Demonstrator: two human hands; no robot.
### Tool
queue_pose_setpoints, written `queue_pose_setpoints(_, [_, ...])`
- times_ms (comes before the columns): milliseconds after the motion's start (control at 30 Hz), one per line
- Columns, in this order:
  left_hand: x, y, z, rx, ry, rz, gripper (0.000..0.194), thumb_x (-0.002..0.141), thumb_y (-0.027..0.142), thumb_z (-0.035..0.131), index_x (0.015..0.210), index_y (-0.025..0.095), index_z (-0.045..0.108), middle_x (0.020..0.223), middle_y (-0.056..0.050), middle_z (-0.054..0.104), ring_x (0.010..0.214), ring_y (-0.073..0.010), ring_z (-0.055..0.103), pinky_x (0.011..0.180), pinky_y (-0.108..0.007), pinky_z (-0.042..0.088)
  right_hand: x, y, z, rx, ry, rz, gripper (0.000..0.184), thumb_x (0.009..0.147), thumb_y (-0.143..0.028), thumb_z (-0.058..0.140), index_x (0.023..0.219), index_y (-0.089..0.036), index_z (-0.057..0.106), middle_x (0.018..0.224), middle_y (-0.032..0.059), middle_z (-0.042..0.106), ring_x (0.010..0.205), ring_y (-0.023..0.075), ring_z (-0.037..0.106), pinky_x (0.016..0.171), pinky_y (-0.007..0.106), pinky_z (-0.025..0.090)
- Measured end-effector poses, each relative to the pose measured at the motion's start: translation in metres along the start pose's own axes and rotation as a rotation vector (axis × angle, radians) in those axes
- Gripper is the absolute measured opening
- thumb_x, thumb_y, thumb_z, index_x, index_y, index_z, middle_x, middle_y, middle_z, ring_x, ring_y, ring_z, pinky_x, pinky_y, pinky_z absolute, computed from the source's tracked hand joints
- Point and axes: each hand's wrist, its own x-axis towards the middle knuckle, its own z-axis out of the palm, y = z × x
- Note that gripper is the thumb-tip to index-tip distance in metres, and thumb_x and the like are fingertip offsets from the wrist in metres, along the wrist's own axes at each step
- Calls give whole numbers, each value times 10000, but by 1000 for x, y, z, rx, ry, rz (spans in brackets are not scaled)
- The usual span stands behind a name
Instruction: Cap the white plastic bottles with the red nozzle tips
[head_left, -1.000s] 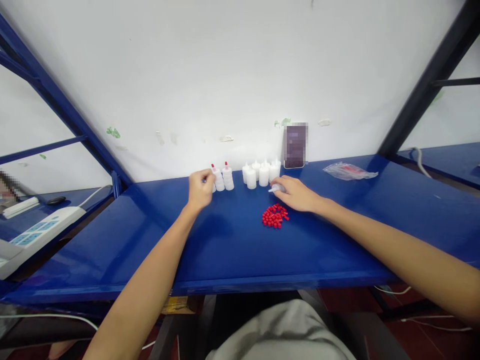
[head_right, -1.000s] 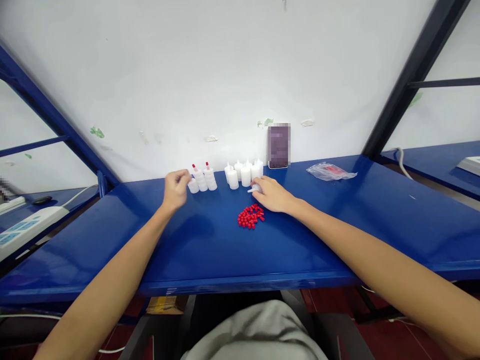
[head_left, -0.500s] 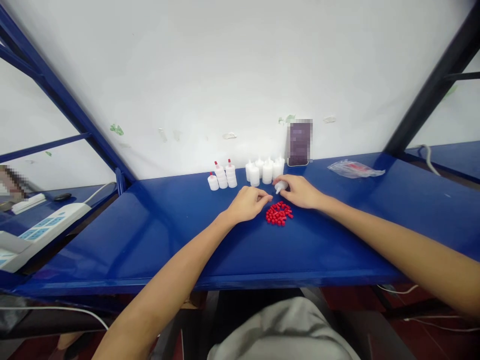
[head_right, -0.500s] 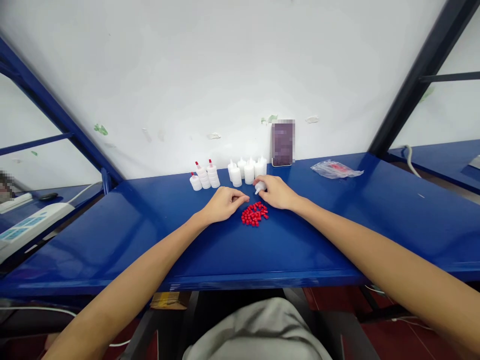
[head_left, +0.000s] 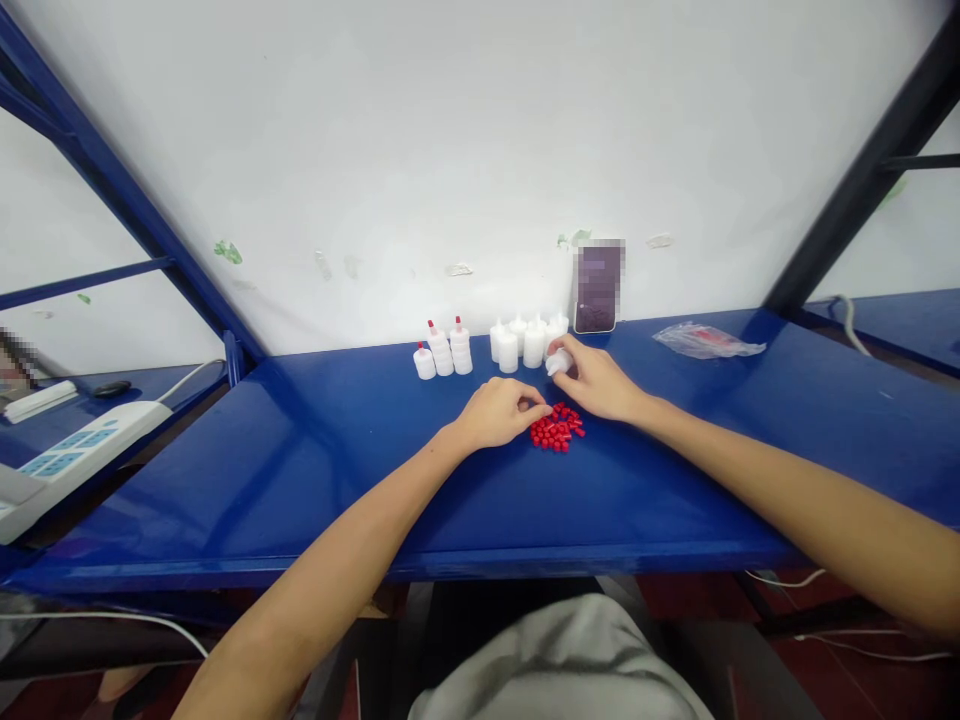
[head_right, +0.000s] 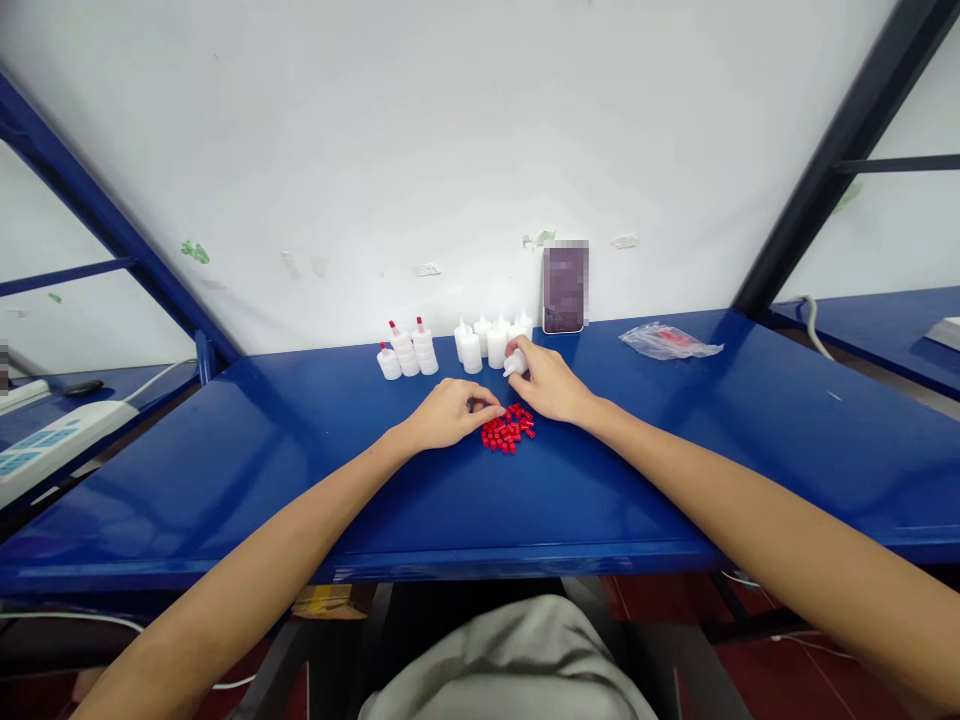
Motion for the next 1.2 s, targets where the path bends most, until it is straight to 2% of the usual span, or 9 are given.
queue_pose_setpoints(167, [2,-5,4,-123,106,-41,231,879,358,595,866,197,758,665,10,681,561,-112,555,559,-235,410,0,-1,2,-27,17,-91,296,776,-241,547,1065,-196,588,932,56,651,714,187,568,718,308,426])
queue_pose_setpoints(333, [1,-4,3,-301,330,-65,194,874,307,615,915,169,743,854,-41,758,699,-142,672,658,-254,513,-1,-4,1,-13,-54,-104,223,835,-237,476,1021,-186,587,860,45,633,708,181,554,682,288,401])
queue_pose_setpoints(467, [-2,0,0,-285,450,9,168,861,278,635,935,177,748,901,-51,769,757,-160,701,624,-250,519,-3,-11,-3,-13,-87,-132,205,859,-245,453,1016,-192,573,859,48,634,726,189,556,671,287,394])
queue_pose_setpoints(567, [-5,2,-1,-209,469,81,157,865,247,624,934,184,751,910,-43,769,713,-136,681,606,-240,513,-6,-15,-4,-10,-121,-131,192,871,-259,446,1011,-203,564,843,43,642,732,196,566,675,290,397])
queue_pose_setpoints(700, [-6,4,-3,-163,496,142,143,858,201,616,923,177,742,865,-39,752,659,-110,641,585,-224,505,-7,-19,-4,-28,-105,-104,189,877,-278,441,1011,-213,556,816,39,647,730,205,580,670,293,395])
queue_pose_setpoints(833, [-8,6,-5,-146,522,188,124,852,182,617,906,170,728,834,-37,736,677,-105,640,601,-217,506,-7,-21,-5,-94,-77,-51,203,870,-287,442,1022,-214,554,821,47,657,711,208,580,641,292,373])
queue_pose_setpoints(1200, [-8,3,-4,-31,530,303,120,869,166,592,932,168,694,834,-41,696,717,-110,620,648,-229,508,-9,-24,-4,-85,-113,-80,200,895,-319,428,1011,-205,545,806,48,647,717,209,580,642,294,366])
